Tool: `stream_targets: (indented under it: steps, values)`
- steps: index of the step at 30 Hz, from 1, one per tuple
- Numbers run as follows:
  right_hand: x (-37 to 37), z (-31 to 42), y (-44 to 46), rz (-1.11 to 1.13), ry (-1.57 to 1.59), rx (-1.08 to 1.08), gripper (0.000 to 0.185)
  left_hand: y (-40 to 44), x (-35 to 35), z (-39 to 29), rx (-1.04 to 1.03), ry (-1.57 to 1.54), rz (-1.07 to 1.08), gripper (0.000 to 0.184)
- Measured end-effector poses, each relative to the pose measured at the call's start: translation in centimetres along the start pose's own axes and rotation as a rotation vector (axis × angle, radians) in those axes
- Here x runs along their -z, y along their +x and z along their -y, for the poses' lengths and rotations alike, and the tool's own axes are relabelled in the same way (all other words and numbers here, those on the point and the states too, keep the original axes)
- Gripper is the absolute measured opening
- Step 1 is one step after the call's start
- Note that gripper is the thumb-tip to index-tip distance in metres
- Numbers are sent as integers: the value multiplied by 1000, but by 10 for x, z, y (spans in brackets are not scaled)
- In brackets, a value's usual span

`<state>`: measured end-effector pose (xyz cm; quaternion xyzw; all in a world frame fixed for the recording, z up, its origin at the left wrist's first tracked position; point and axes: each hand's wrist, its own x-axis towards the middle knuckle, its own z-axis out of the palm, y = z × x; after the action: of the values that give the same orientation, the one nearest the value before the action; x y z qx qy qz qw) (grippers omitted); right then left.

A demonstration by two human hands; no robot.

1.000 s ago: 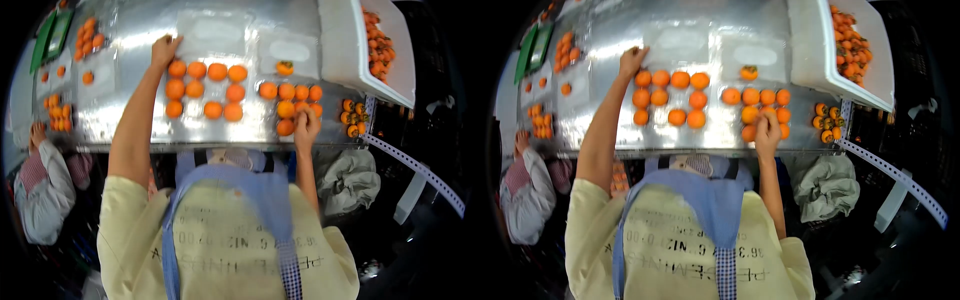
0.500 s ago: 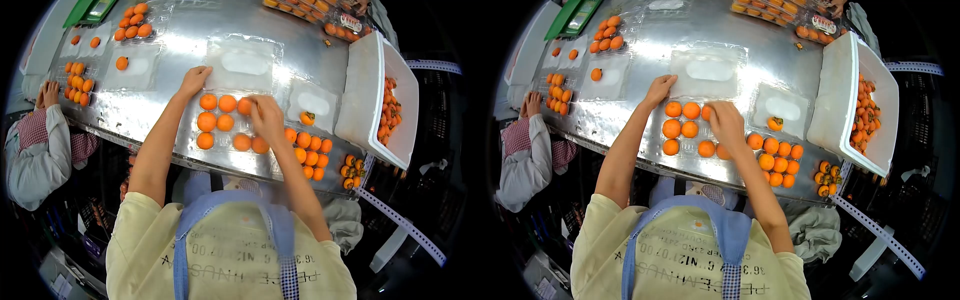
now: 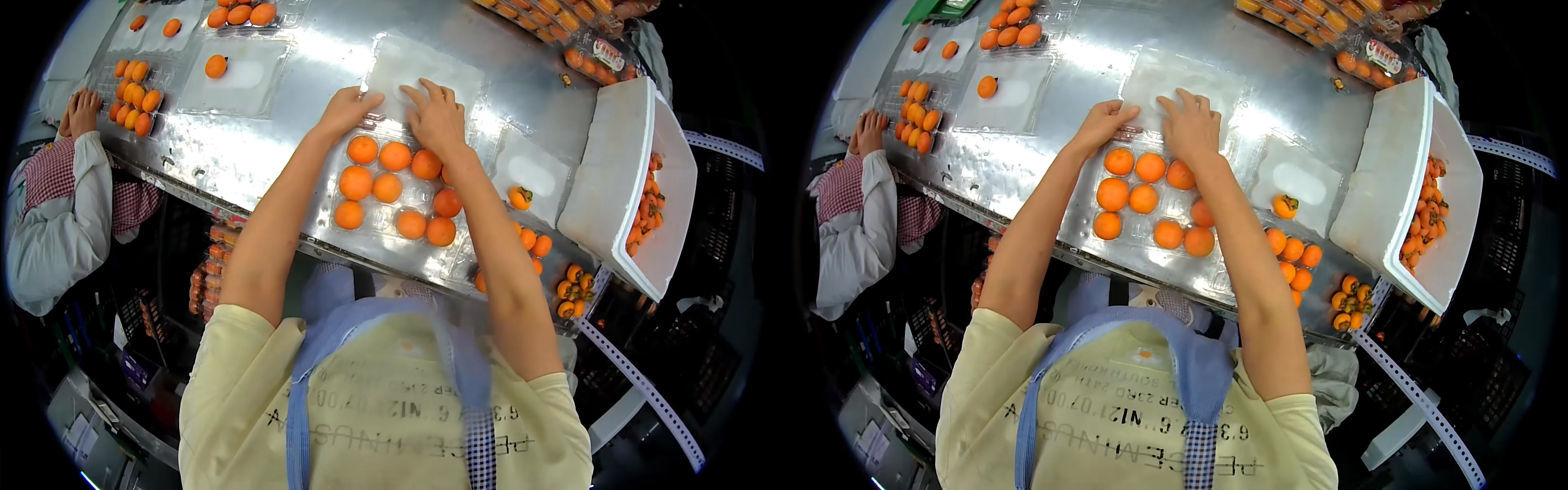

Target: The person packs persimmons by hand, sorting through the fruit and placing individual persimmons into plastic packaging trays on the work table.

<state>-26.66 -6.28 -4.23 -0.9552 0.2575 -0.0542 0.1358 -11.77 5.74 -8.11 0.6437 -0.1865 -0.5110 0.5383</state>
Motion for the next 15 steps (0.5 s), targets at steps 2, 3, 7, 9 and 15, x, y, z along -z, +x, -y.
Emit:
stream_targets:
  steps: [2,3,7,9,15]
  values:
    - [1,0,0,14,9,-4,41,11,2,10,-2,88,-64,34]
    - [2,0,-1,-35,19,4,40,17,2,16,-4,130,-94,34]
    - [20,0,-15,-173,233,27,34,22,1,16,-26,151,-141,38]
    - [37,6,-34,-260,324,35,32,25,4,19,-14,165,-128,44]
    - [26,60,-94,-97,276,263,37,18,-2,10,15,113,-189,44]
